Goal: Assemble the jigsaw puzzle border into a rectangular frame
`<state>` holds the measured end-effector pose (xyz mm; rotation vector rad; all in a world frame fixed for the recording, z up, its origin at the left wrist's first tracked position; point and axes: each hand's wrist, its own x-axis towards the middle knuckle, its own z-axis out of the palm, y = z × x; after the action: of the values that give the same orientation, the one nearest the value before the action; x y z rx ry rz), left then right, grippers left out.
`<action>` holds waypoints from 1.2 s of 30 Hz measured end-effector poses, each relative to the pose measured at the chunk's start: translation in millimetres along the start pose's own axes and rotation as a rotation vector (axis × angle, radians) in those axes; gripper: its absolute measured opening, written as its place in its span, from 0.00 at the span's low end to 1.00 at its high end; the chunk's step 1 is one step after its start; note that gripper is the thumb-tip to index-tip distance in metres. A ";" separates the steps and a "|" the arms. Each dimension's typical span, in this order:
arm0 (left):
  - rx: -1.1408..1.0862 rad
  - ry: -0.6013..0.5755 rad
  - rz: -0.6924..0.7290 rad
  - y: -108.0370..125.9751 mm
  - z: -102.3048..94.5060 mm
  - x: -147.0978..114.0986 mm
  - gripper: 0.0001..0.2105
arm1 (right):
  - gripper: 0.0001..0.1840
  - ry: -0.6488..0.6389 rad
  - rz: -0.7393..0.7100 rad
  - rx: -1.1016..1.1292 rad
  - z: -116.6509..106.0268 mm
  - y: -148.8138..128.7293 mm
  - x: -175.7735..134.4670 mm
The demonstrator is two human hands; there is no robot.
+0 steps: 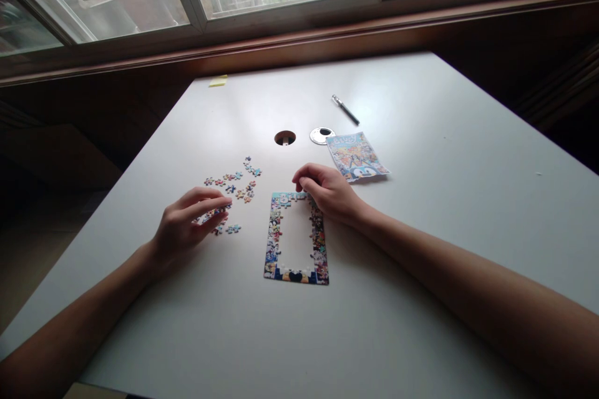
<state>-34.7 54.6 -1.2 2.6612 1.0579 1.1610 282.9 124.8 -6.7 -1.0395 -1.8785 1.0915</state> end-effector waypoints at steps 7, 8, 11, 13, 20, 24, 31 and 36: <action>-0.053 -0.011 0.002 -1.8 1.4 -1.4 0.13 | 0.08 0.003 -0.001 -0.004 0.3 -0.5 0.1; -0.052 -0.009 0.001 -1.3 1.4 -1.0 0.13 | 0.08 0.002 0.000 -0.005 0.3 -0.5 0.1; -0.042 -0.001 -0.009 0.1 1.2 -0.2 0.12 | 0.08 0.001 -0.001 -0.010 0.1 -0.8 -0.1; -0.041 0.005 -0.021 0.5 1.1 -0.4 0.12 | 0.08 0.000 -0.003 -0.008 -0.1 -0.9 -0.2; -0.043 0.001 -0.064 0.8 1.3 -2.6 0.12 | 0.08 -0.001 -0.007 -0.003 -0.1 0.4 0.0; -0.053 -0.005 -0.060 0.8 1.4 -3.5 0.11 | 0.08 -0.001 -0.007 -0.001 0.4 0.7 0.0; -0.066 -0.010 -0.035 -0.5 1.9 -3.0 0.12 | 0.08 0.002 -0.005 -0.010 -0.1 -0.6 -0.1; -0.018 0.001 -0.030 -1.2 2.9 -2.3 0.13 | 0.08 0.003 -0.003 -0.013 -0.5 -0.8 0.1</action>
<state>-34.6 54.8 -5.1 2.6217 1.0783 1.1609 283.1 124.7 -5.8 -1.0447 -1.8873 1.0765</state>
